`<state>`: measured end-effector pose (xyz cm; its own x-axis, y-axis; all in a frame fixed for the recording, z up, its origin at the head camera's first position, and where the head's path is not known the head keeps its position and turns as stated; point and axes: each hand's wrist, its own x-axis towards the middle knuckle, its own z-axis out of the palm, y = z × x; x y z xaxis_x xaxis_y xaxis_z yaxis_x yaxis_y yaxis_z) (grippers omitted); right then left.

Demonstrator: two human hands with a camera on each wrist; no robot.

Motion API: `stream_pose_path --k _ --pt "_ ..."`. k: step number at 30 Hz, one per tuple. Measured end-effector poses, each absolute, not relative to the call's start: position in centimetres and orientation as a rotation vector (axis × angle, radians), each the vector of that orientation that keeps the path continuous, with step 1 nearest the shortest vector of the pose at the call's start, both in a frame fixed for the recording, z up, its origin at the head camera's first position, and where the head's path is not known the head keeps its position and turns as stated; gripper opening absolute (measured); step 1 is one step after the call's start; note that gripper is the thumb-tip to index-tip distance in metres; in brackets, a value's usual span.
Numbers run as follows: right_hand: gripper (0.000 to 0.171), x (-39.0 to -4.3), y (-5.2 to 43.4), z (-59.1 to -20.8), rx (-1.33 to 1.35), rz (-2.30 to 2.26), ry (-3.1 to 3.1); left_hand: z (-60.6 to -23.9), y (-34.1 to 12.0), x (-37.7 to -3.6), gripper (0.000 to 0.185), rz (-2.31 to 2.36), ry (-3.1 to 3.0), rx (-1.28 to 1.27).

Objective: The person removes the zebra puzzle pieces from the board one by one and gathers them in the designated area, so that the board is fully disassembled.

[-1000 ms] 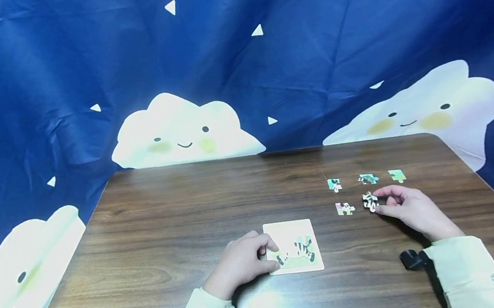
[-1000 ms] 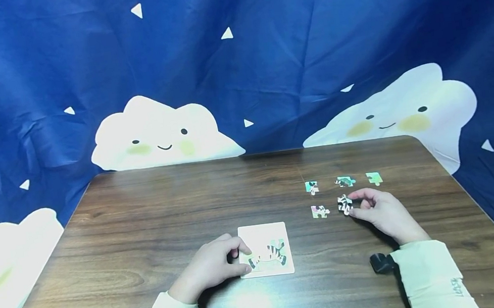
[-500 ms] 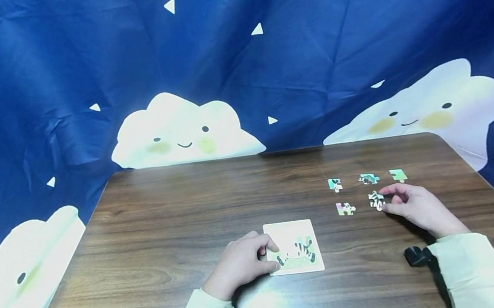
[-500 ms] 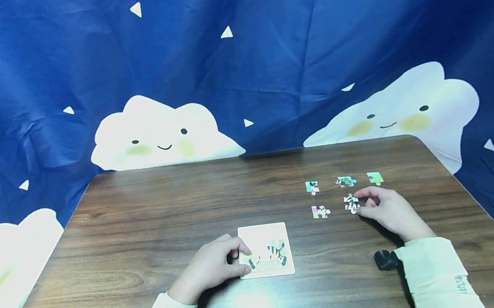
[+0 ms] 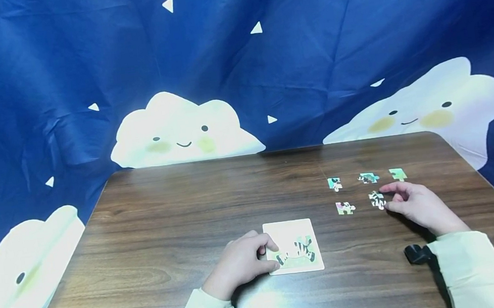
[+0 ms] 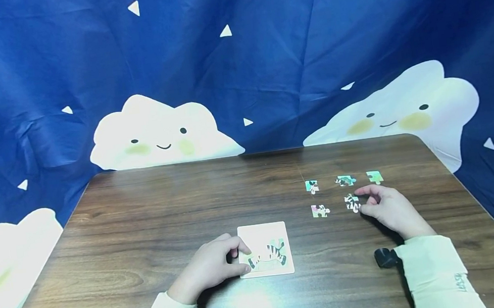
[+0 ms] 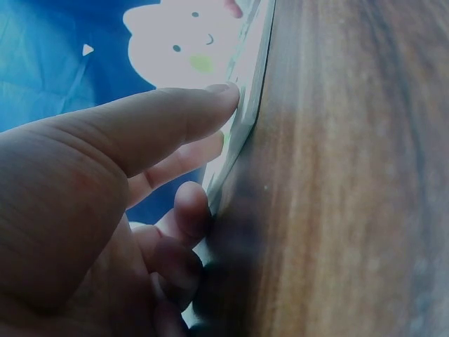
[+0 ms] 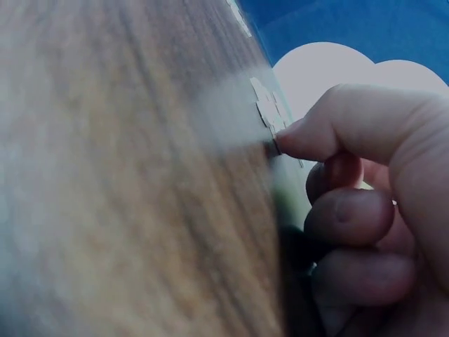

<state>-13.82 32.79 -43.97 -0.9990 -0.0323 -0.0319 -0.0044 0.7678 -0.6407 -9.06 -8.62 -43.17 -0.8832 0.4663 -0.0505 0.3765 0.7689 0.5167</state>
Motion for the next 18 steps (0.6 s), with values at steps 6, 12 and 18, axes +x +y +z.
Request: stream_pose_path --k 6,12,18 --pt "0.033 -13.7 32.5 -44.1 0.044 -1.151 2.952 -43.1 -8.6 -9.0 0.026 0.761 2.78 0.67" --pt "0.031 -13.6 31.3 -43.6 0.049 -1.236 2.998 -43.1 -8.7 -9.1 0.027 0.751 2.787 0.681" --pt "0.027 -13.4 29.2 -43.0 -0.049 -1.276 2.965 -43.1 -8.7 -9.0 0.029 0.757 2.788 0.689"
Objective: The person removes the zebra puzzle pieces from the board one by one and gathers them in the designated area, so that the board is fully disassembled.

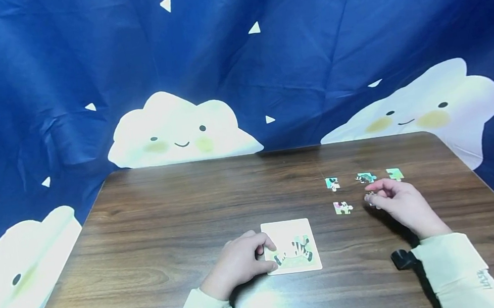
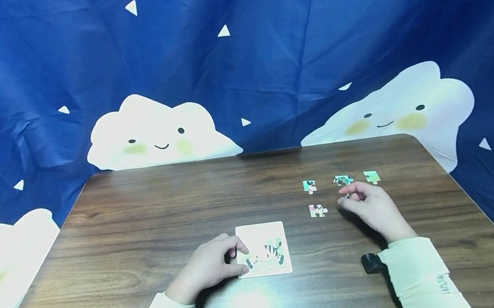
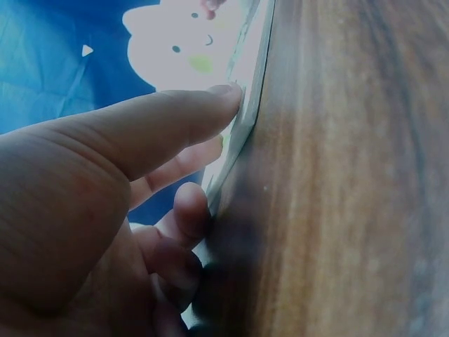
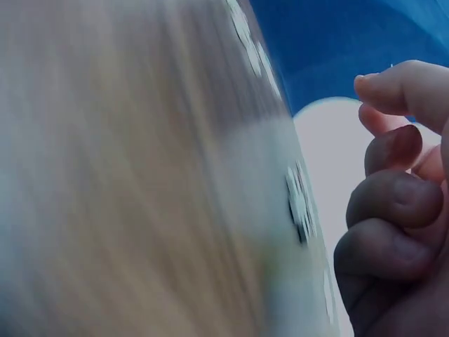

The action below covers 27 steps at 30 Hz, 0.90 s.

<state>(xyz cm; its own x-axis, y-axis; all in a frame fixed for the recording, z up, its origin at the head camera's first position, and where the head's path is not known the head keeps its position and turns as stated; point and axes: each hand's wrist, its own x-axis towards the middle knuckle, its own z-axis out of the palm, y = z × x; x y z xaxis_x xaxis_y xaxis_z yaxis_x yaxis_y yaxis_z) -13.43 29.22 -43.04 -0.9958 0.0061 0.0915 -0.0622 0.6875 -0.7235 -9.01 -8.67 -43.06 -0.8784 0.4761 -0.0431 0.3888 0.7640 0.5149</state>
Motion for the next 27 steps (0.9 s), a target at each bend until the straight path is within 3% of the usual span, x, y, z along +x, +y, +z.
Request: stream_pose_path --k 27 --pt "0.019 -11.4 19.5 -43.1 0.501 1.375 -2.948 -43.0 -8.6 -9.0 0.031 0.73 2.79 0.658"
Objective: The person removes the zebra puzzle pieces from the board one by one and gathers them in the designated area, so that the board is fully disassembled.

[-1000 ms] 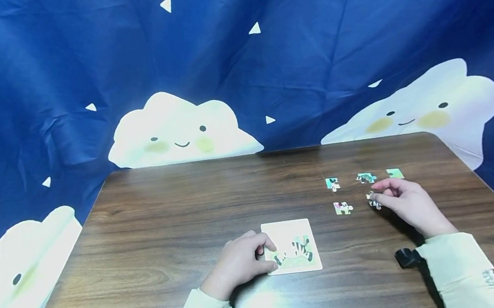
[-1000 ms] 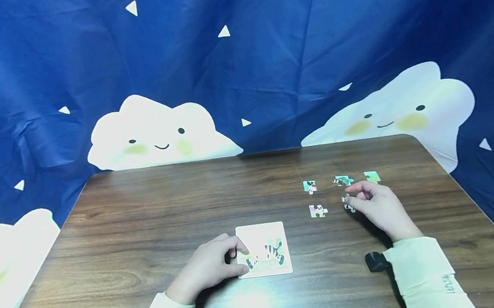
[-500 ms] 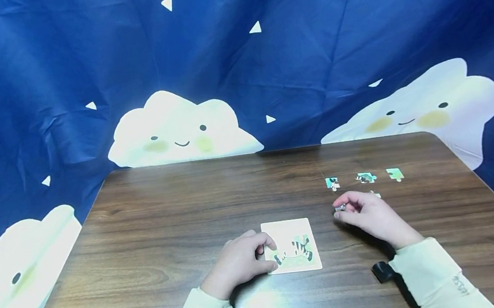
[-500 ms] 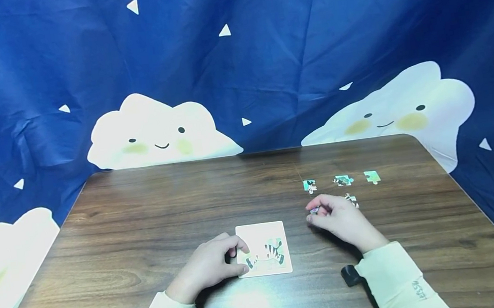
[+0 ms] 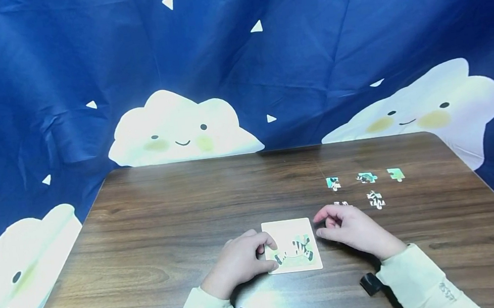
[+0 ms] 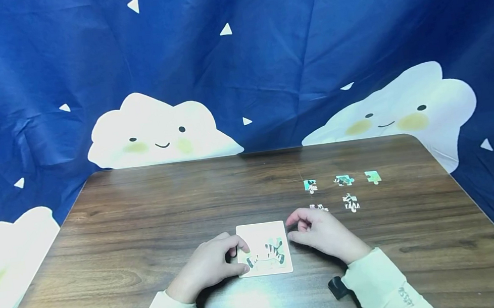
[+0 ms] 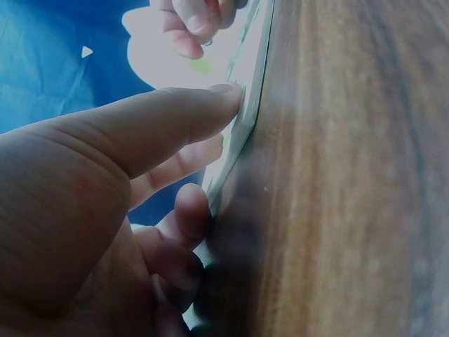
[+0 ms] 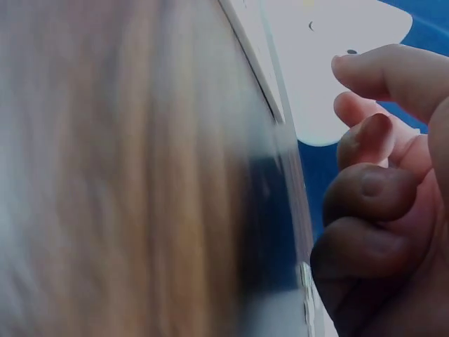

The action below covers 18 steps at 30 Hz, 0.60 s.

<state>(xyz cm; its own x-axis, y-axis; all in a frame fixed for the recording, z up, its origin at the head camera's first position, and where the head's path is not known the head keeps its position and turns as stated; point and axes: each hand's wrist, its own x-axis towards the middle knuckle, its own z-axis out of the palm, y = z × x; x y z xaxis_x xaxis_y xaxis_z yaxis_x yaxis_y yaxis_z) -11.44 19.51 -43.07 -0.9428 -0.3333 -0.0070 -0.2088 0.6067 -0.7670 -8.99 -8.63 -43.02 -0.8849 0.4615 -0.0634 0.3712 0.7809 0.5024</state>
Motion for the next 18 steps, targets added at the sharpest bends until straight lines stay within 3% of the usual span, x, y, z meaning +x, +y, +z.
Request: stream_pose_path --k 18 --pt "0.034 -10.5 17.5 -43.4 -0.607 -1.0 2.672 -43.3 -8.6 -9.1 0.03 0.736 2.79 0.661"
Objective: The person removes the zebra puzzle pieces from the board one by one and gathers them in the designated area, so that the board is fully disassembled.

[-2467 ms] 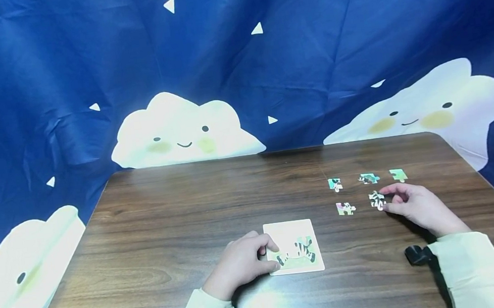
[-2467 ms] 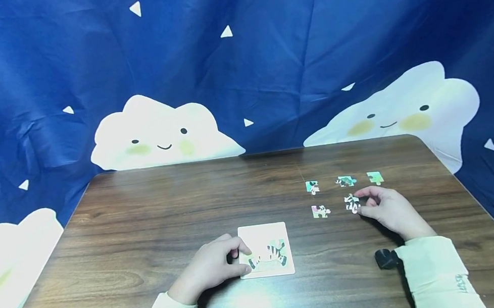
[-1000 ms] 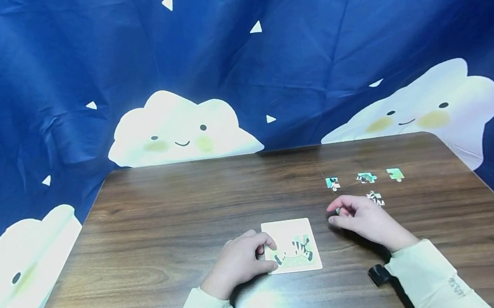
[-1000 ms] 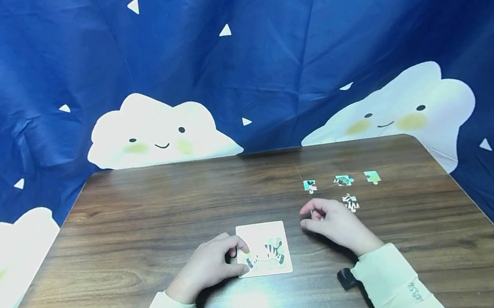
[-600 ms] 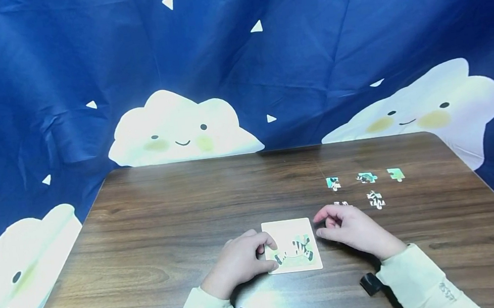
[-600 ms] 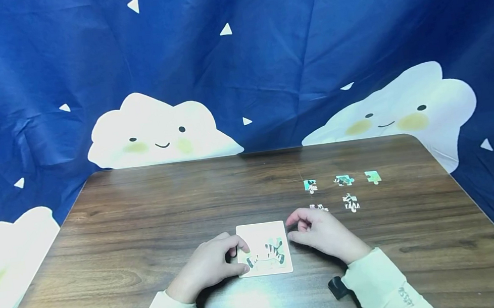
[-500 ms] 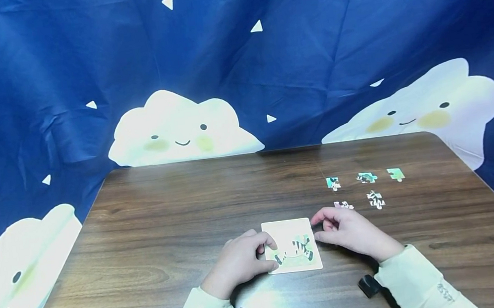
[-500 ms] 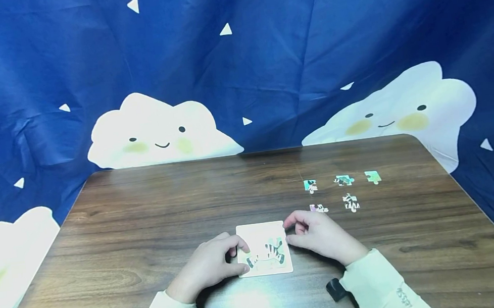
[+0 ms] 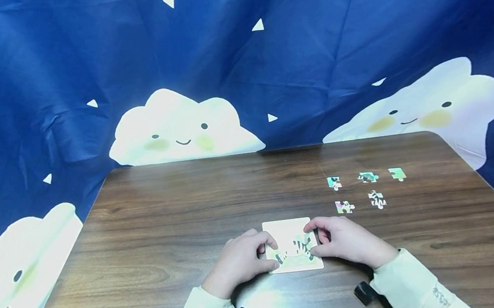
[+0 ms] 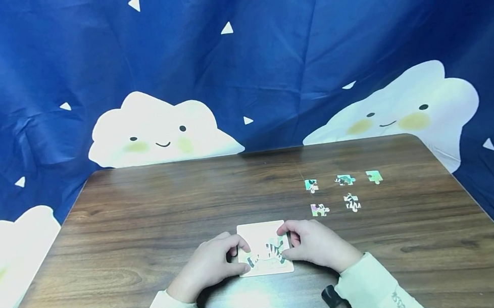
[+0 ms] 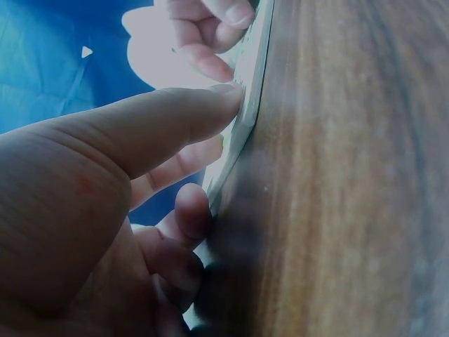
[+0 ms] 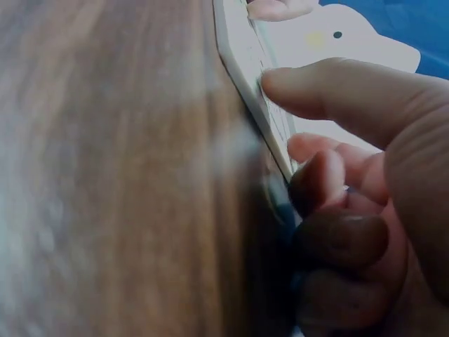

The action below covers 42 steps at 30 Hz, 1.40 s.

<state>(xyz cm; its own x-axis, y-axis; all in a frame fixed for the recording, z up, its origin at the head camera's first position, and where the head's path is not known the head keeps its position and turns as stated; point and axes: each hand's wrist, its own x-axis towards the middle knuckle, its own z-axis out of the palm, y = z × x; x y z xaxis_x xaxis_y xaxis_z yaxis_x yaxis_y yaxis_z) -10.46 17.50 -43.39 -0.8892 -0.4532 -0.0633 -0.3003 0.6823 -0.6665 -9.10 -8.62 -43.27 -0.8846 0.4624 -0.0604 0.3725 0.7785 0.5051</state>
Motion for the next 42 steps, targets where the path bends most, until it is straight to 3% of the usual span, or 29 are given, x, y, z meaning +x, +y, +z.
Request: stream_pose_path --k 42 --pt "0.032 -10.25 17.32 -43.81 -0.752 -1.165 2.681 -43.03 -8.61 -8.96 0.03 0.755 2.794 0.671"
